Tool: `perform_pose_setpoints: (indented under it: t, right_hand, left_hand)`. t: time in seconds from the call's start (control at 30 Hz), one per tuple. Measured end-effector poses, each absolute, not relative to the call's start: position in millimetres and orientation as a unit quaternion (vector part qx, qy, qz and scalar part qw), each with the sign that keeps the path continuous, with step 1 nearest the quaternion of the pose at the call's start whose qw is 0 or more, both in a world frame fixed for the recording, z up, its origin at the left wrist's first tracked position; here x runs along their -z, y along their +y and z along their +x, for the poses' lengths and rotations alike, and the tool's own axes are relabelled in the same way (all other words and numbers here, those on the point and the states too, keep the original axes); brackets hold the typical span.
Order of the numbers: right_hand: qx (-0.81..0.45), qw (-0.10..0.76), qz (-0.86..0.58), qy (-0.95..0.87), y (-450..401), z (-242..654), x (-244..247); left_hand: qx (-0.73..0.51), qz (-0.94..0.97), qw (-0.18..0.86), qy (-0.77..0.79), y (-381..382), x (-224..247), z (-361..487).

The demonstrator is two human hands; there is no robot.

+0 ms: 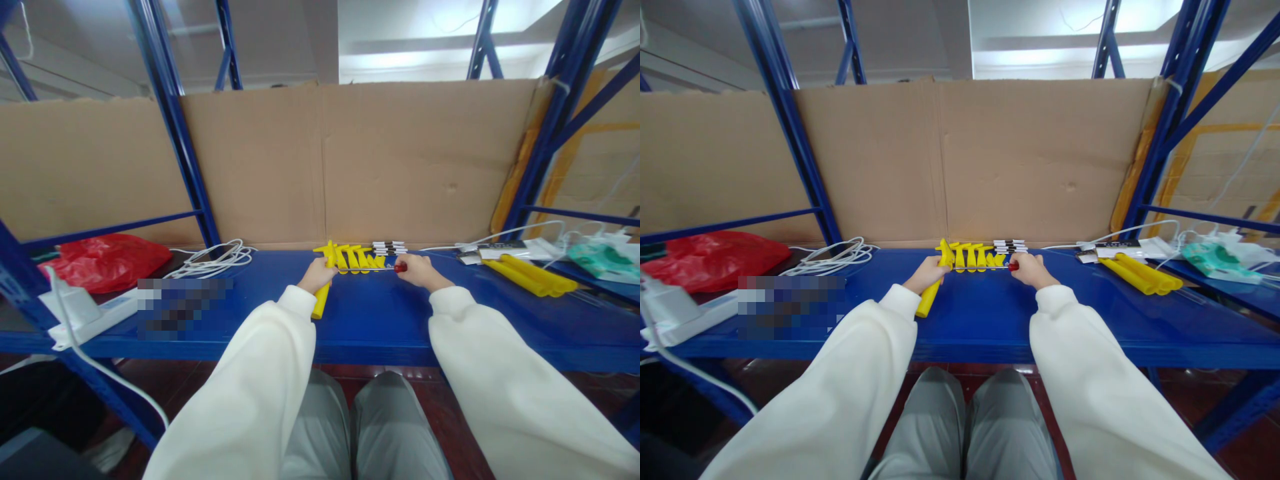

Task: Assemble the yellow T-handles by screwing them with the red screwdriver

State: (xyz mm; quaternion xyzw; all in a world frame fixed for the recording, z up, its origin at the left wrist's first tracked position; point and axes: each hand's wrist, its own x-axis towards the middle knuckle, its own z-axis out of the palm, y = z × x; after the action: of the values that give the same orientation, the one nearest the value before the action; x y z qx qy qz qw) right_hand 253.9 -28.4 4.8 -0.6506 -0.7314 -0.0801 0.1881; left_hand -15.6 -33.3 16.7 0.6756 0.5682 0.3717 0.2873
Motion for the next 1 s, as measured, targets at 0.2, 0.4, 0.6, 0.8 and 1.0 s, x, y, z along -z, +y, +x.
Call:
perform_pose_setpoints:
  t: [0.2, 0.4, 0.6, 0.8, 1.0]
  right_hand:
    - [0.078, 0.165, -0.627, -0.757, -31, 250, -5]
    - [0.016, 0.114, -0.642, -0.758, -38, 244, -10]
    - [0.002, 0.124, -0.634, -0.763, -36, 245, -7]
    - [0.034, 0.179, -0.627, -0.757, -28, 249, -4]
    - [0.108, 0.224, -0.57, -0.783, -31, 225, -4]
  left_hand:
    - [-0.381, 0.675, 0.299, 0.556, -34, -17, -15]
    - [-0.388, 0.674, 0.304, 0.55, -34, -17, -15]
    - [-0.381, 0.673, 0.302, 0.557, -35, -17, -14]
    - [-0.381, 0.675, 0.302, 0.556, -37, -19, -13]
    - [-0.386, 0.681, 0.308, 0.541, -39, -21, -12]
